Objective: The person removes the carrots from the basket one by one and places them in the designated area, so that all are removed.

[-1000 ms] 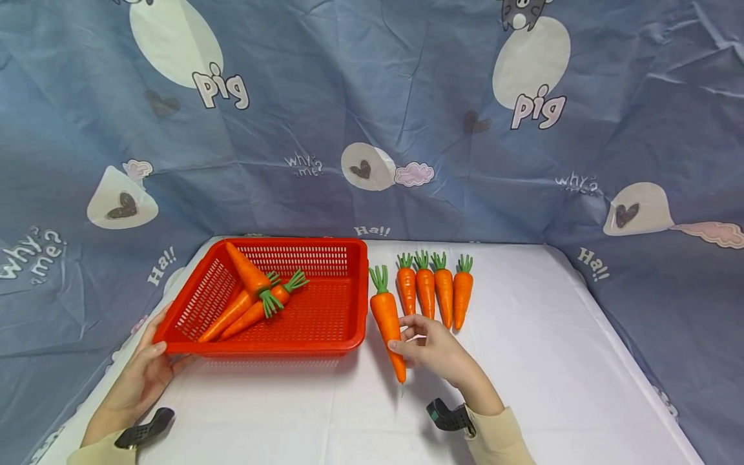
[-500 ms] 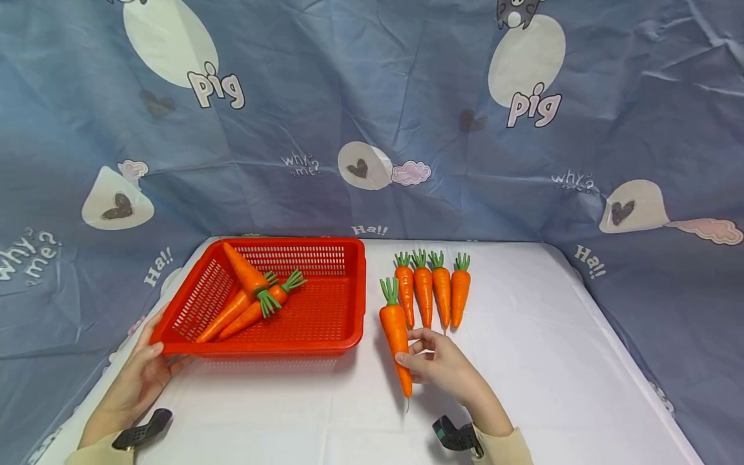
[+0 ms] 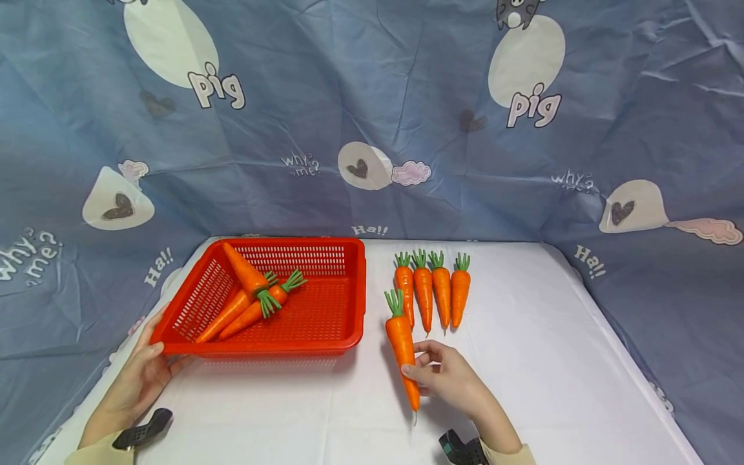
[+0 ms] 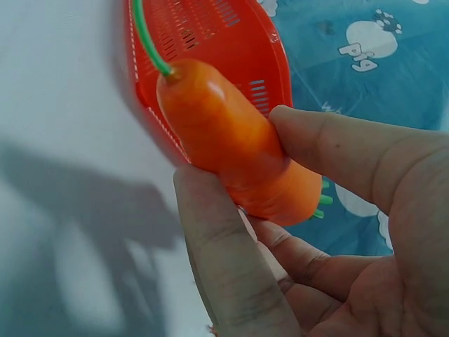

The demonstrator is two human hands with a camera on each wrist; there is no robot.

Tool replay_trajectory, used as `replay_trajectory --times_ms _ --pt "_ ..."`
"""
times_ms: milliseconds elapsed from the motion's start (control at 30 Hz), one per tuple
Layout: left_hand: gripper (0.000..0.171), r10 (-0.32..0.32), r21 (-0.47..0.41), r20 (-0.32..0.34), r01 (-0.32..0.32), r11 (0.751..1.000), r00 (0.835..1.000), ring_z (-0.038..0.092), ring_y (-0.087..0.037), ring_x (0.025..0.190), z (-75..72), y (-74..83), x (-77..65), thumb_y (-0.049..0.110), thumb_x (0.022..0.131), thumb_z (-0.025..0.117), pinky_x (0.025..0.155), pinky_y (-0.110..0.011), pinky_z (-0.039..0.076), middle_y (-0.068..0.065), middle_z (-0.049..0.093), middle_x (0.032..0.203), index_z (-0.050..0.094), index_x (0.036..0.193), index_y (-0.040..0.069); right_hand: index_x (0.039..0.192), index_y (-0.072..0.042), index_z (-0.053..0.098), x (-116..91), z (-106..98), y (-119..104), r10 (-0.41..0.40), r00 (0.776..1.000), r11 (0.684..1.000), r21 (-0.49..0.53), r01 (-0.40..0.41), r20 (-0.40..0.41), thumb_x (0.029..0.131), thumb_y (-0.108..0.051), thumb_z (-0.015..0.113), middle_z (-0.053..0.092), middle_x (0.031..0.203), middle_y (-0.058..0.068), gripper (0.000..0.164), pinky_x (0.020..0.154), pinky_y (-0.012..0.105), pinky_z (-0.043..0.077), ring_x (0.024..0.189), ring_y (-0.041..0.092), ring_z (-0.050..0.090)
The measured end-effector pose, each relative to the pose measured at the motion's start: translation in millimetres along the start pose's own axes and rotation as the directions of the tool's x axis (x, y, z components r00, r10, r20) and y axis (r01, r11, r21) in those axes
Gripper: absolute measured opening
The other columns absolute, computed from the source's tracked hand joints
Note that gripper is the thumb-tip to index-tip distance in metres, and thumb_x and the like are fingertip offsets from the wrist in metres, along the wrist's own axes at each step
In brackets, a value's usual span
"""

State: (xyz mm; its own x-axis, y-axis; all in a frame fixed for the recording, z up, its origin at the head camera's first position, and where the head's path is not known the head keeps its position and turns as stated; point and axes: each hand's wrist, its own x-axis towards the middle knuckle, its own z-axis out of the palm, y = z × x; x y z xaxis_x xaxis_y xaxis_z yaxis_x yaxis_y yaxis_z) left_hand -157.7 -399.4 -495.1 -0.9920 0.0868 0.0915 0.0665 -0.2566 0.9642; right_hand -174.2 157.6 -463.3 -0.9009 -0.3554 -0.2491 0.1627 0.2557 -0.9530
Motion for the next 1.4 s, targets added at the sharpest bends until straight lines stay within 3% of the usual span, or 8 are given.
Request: replay_trajectory --times_ms 433,800,1400 --pt "0.064 0.041 -0.002 0.035 -0.041 0.999 0.999 0.061 -0.003 0.133 -0.8 -1.1 1.8 0.011 0.11 0.032 0.101 -0.029 0.059 0.016 0.046 0.157 0.02 0.17 0.032 0.143 0.011 0.051 -11.1 -4.1 8.1 0.027 1.0 0.999 -0.027 -0.027 -0.011 0.1 -0.023 0.077 0.059 0.104 0.007 0.061 0.077 0.037 0.066 0.094 0.019 0.07" --pt "0.065 0.02 0.003 0.011 -0.02 1.0 1.0 0.06 -0.004 0.133 -0.6 -0.8 0.5 0.013 0.11 0.034 0.101 -0.03 0.06 0.015 0.042 0.159 0.018 0.17 0.032 0.143 0.011 0.052 -25.6 -4.7 15.1 0.065 0.998 0.996 -0.054 -0.066 -0.025 0.098 -0.025 0.079 0.06 0.101 0.008 0.063 0.077 0.038 0.067 0.093 0.021 0.068" --pt "0.065 0.038 -0.004 0.036 -0.038 0.999 0.999 0.06 -0.004 0.133 -1.0 -1.2 0.3 0.011 0.111 0.031 0.101 -0.03 0.06 0.014 0.042 0.158 0.018 0.171 0.031 0.135 0.009 0.057 -32.1 -2.7 30.2 0.119 0.99 0.987 -0.096 -0.125 -0.07 0.096 -0.029 0.082 0.062 0.1 0.007 0.06 0.075 0.039 0.067 0.091 0.019 0.065"
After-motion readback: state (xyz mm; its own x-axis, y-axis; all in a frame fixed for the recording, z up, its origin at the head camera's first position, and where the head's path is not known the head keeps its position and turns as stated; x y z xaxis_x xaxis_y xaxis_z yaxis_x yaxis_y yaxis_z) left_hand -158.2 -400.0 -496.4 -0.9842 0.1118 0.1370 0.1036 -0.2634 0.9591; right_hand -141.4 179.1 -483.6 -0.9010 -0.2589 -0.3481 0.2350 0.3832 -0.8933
